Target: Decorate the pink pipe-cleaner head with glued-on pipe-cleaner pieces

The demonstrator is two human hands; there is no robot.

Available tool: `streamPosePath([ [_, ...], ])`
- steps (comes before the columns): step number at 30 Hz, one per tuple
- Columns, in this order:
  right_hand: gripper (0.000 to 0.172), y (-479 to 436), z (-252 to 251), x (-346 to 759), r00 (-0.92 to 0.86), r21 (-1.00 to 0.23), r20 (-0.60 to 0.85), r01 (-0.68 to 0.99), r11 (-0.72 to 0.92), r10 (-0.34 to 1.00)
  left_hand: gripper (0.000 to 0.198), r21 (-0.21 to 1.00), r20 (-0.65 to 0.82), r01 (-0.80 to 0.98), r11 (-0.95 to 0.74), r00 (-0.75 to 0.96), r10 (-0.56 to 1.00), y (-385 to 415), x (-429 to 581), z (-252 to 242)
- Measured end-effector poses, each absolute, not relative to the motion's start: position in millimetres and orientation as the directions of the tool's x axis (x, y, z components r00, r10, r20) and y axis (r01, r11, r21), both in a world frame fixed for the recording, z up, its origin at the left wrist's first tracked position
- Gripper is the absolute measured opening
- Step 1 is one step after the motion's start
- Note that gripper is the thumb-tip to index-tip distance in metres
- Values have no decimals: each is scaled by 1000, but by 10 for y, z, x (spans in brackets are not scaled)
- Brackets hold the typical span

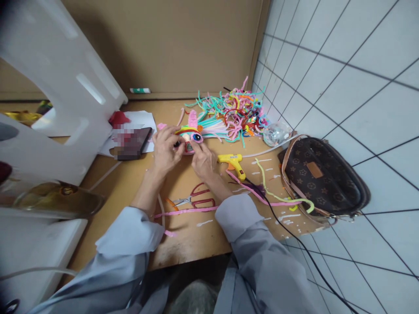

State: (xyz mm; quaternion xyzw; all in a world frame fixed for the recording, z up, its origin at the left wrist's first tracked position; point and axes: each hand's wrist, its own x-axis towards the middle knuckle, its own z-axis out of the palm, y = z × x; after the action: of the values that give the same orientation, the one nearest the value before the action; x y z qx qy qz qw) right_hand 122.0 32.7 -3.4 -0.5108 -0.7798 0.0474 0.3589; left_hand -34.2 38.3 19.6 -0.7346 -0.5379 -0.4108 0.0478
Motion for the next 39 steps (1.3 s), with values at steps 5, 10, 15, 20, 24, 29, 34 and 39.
streamPosePath([
  [5,56,349,-72,1222,-243,-429,521,754,497,818,10,350,670,845,-404,75,738,363,-347,205],
  [10,55,349,-67,1219,-262,-414,510,760,501,819,10,350,658,847,-400,82,749,361,-341,208],
  [15,56,338,-40,1214,-279,-390,466,787,478,840,14,345,668,844,-411,86,739,371,-342,187],
  [20,55,348,-54,1222,-283,-388,500,772,504,819,12,355,690,852,-385,39,723,311,-326,204],
  [24,55,364,-66,1227,-296,-375,506,770,516,810,9,475,750,830,-292,-208,628,256,-340,181],
  [29,55,388,-76,1235,-292,-365,517,776,515,805,6,788,608,578,-213,-672,424,234,-316,72],
  [34,55,395,-83,1234,-285,-370,515,776,510,809,18,847,508,462,-262,-561,654,113,-185,58],
  [39,54,395,-97,1235,-278,-384,533,762,521,799,22,744,519,645,-175,-393,759,30,-156,47],
])
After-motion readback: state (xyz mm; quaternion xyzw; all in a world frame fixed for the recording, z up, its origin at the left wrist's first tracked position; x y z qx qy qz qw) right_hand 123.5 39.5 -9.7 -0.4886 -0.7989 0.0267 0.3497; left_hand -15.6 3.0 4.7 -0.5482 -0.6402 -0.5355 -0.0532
